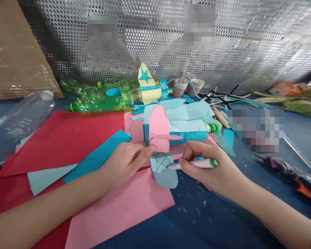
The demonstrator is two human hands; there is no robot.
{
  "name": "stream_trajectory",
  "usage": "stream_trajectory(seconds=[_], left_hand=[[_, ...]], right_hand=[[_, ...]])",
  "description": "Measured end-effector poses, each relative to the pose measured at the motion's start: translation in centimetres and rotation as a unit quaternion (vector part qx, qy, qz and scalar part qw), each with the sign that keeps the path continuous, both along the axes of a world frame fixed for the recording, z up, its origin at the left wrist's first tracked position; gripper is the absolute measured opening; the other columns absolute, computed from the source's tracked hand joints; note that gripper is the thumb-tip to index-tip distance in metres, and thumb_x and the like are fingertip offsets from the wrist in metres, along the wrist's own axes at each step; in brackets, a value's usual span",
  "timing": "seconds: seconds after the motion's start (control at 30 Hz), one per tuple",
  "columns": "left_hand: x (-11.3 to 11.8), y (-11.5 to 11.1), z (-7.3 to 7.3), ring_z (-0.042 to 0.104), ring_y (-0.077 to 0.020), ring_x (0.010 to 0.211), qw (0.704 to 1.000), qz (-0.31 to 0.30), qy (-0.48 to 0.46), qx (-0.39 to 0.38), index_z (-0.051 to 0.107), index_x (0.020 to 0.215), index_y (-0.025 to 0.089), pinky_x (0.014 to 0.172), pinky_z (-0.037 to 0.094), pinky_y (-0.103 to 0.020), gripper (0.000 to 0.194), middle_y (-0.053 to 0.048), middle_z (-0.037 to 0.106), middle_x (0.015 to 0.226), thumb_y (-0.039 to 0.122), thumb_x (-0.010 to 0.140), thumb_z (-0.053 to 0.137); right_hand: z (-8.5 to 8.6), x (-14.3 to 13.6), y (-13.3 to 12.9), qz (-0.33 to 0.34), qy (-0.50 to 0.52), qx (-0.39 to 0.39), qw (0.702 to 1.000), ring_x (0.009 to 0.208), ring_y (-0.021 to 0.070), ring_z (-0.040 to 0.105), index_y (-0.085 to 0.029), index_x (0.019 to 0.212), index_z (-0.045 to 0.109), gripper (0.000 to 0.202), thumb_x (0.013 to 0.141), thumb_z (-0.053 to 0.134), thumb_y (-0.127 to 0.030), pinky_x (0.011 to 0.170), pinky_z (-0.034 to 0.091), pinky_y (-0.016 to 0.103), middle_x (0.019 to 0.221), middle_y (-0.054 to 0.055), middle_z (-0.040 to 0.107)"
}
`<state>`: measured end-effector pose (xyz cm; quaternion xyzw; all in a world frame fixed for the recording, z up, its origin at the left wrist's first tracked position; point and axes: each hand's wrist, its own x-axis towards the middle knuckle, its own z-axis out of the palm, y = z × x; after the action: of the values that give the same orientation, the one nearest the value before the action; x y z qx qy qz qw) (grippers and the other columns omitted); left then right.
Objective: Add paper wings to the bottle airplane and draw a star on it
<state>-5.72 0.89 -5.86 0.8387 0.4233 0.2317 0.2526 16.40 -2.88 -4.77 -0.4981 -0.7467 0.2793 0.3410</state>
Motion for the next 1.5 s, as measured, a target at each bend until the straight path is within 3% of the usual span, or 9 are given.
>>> stream_trajectory(seconds=[0.27, 0.47, 0.8, 1.07, 1.33, 1.5], left_hand=[[-0.1, 0.3, -0.5, 0.039, -0.0096, 0.041, 1.0, -0.01, -0.008, 0.023, 0.038, 0.048, 0.021, 0.046, 0.029, -0.027, 0.053, 0.005, 0.04, 0.041, 0.037, 0.097, 0.029], [-0.3, 0.4, -0.9, 0.037, -0.0088, 0.04, 0.999, -0.016, -0.015, 0.025, 0.038, 0.048, 0.021, 0.045, 0.028, -0.026, 0.053, 0.006, 0.039, 0.04, 0.037, 0.098, 0.03], [0.1, -0.2, 0.1, 0.039, -0.009, 0.042, 1.0, 0.007, -0.01, -0.009, 0.04, 0.049, 0.02, 0.047, 0.029, -0.027, 0.051, 0.005, 0.04, 0.042, 0.034, 0.097, 0.033], [-0.2, 0.2, -0.5, 0.038, -0.0093, 0.04, 1.0, -0.013, -0.016, 0.01, 0.039, 0.048, 0.021, 0.045, 0.028, -0.027, 0.053, 0.005, 0.039, 0.041, 0.038, 0.098, 0.031], [0.0, -0.2, 0.1, 0.04, -0.0088, 0.042, 1.0, 0.009, -0.006, -0.014, 0.04, 0.049, 0.02, 0.048, 0.029, -0.027, 0.052, 0.005, 0.041, 0.043, 0.036, 0.098, 0.032], [0.0, 0.0, -0.1, 0.039, -0.0092, 0.041, 1.0, -0.008, -0.013, -0.001, 0.039, 0.049, 0.02, 0.046, 0.028, -0.027, 0.052, 0.005, 0.04, 0.041, 0.037, 0.098, 0.032]], right_hand=[[0.6, 0.4, -0.1, -0.011, -0.025, -0.02, 0.999, 0.048, 0.0094, 0.04, -0.022, 0.055, 0.04, 0.02, 0.07, 0.049, -0.012, 0.047, 0.033, 0.022, 0.049, -0.007, 0.043], [0.8, 1.1, 0.1, -0.064, -0.016, -0.046, 0.997, 0.046, 0.0095, 0.038, -0.023, 0.056, 0.041, 0.019, 0.073, 0.05, -0.019, 0.042, 0.027, 0.023, 0.05, -0.006, 0.041], [0.5, 0.8, 0.1, -0.033, -0.024, -0.021, 0.999, 0.048, 0.0098, 0.036, -0.022, 0.057, 0.041, 0.02, 0.071, 0.05, -0.014, 0.044, 0.028, 0.023, 0.051, -0.005, 0.043], [0.6, 0.9, 0.0, -0.031, -0.032, -0.013, 0.999, 0.047, 0.0098, 0.038, -0.022, 0.055, 0.04, 0.02, 0.071, 0.05, -0.014, 0.044, 0.03, 0.023, 0.049, -0.006, 0.044], [0.6, 0.6, 0.1, -0.025, -0.026, -0.01, 0.999, 0.047, 0.0102, 0.04, -0.023, 0.055, 0.039, 0.021, 0.071, 0.05, -0.015, 0.045, 0.032, 0.024, 0.048, -0.005, 0.045], [0.6, 0.8, 0.0, -0.028, -0.033, -0.005, 0.999, 0.047, 0.0103, 0.041, -0.023, 0.055, 0.041, 0.02, 0.07, 0.05, -0.013, 0.045, 0.033, 0.024, 0.048, -0.006, 0.046]])
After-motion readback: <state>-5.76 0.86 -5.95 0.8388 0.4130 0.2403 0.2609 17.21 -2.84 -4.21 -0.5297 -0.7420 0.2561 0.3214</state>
